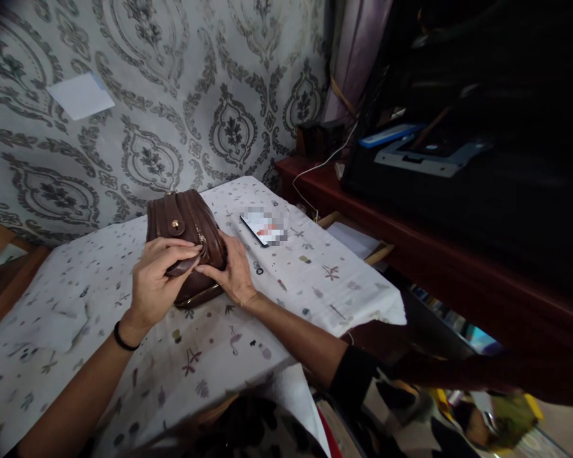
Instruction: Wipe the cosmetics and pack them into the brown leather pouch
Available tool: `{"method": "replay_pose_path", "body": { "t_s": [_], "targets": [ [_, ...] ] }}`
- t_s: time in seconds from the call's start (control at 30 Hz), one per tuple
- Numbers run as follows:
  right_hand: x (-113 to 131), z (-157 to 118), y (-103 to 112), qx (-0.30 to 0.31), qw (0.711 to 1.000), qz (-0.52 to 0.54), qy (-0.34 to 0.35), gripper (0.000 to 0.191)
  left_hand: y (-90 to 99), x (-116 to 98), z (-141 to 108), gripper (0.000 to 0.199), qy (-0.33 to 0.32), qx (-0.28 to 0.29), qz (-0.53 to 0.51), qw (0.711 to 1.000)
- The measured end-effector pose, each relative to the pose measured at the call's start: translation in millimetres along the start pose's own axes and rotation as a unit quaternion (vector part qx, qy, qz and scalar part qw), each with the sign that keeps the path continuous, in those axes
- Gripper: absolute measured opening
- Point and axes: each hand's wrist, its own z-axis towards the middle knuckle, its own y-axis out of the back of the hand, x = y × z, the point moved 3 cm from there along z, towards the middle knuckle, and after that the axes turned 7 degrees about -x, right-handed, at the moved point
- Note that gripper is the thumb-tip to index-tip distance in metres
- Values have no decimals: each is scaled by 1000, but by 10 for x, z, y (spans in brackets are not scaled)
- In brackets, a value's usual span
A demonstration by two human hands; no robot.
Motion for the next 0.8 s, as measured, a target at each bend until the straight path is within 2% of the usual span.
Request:
{"method": "replay_pose_path", "body": {
  "t_s": [0.23,0.63,0.8],
  "targets": [
    [3,4,-8,-3,1000,1,-3,75,2,-58,-15,12,-53,22,22,998],
    [-27,10,-22,-4,1000,2,-3,73,4,-48,-85,18,-101,86,48,990],
    [-46,4,-42,-5,1000,-8,-1,72,2,-54,-76,19,-120,142,63,981]
  ]
}}
